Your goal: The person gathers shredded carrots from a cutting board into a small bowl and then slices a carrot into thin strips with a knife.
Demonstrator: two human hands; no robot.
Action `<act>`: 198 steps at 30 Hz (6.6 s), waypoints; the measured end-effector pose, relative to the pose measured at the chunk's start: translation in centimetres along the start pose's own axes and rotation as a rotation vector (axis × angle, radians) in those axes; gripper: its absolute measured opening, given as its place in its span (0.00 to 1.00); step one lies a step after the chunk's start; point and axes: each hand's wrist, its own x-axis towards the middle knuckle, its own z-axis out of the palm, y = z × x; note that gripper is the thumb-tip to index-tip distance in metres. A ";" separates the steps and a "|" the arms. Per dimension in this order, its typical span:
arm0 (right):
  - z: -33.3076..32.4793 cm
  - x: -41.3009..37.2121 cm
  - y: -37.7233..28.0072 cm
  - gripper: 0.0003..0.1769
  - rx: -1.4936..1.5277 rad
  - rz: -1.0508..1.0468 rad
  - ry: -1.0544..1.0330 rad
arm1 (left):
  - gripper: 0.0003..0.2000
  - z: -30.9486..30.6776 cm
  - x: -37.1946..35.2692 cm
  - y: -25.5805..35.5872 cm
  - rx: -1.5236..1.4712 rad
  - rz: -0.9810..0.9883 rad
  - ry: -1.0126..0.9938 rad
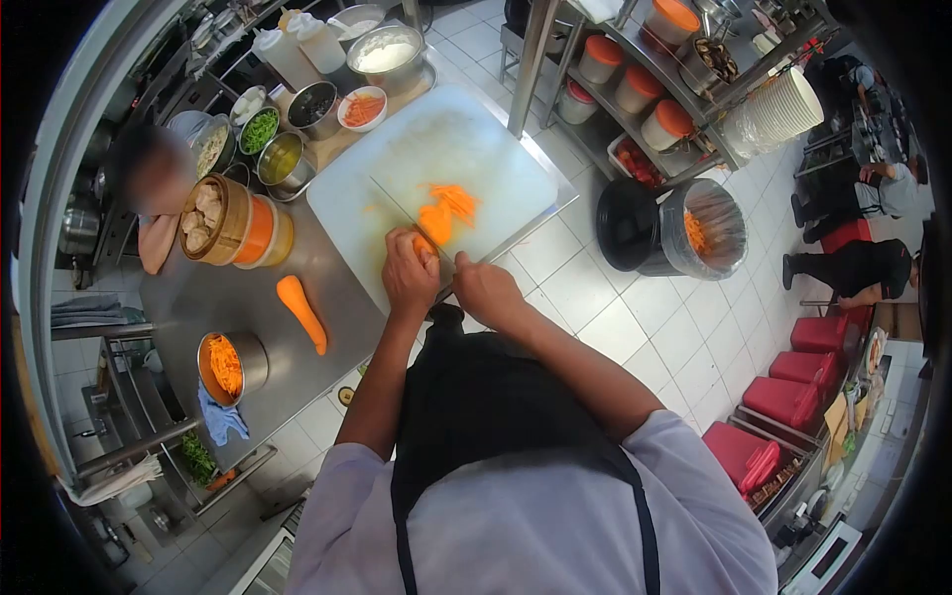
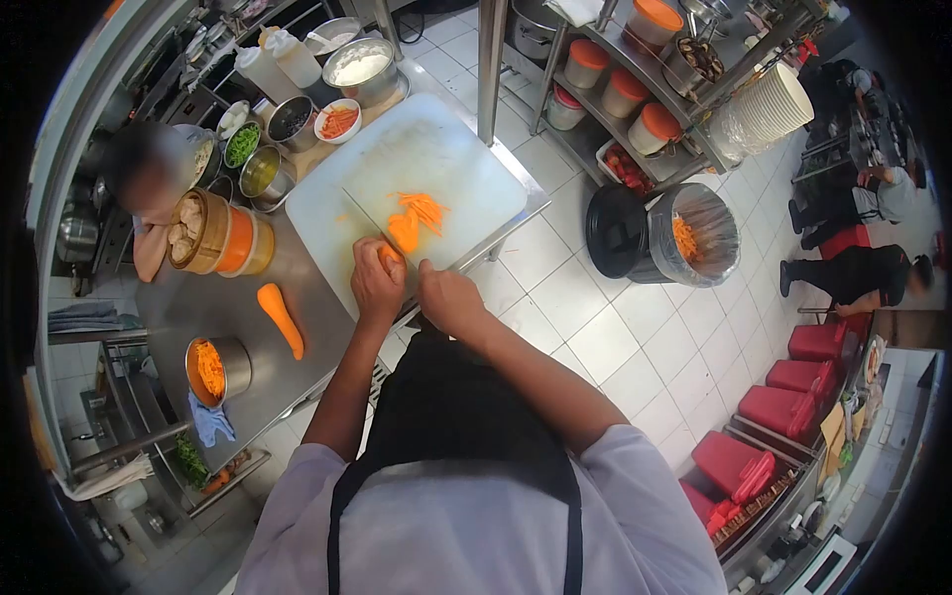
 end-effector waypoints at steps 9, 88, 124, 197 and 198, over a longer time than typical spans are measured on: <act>-3.7 -3.8 -1.5 0.11 -0.015 -0.053 0.053 | 0.17 -1.0 -0.7 0.6 -0.016 -0.105 -0.051; -0.2 -0.2 -1.2 0.08 -0.139 -0.027 0.017 | 0.16 -1.4 -1.2 0.4 -0.100 -0.031 0.052; 2.4 1.9 -1.0 0.08 -0.229 -0.082 0.033 | 0.13 -1.7 -1.2 0.4 -0.133 -0.056 0.063; -2.6 -5.3 -3.2 0.09 -0.121 0.049 -0.046 | 0.13 -1.3 -1.6 0.8 -0.046 -0.127 0.054; -2.6 -5.2 -3.3 0.08 -0.126 0.049 -0.052 | 0.12 -1.3 -1.6 0.9 -0.043 -0.125 0.056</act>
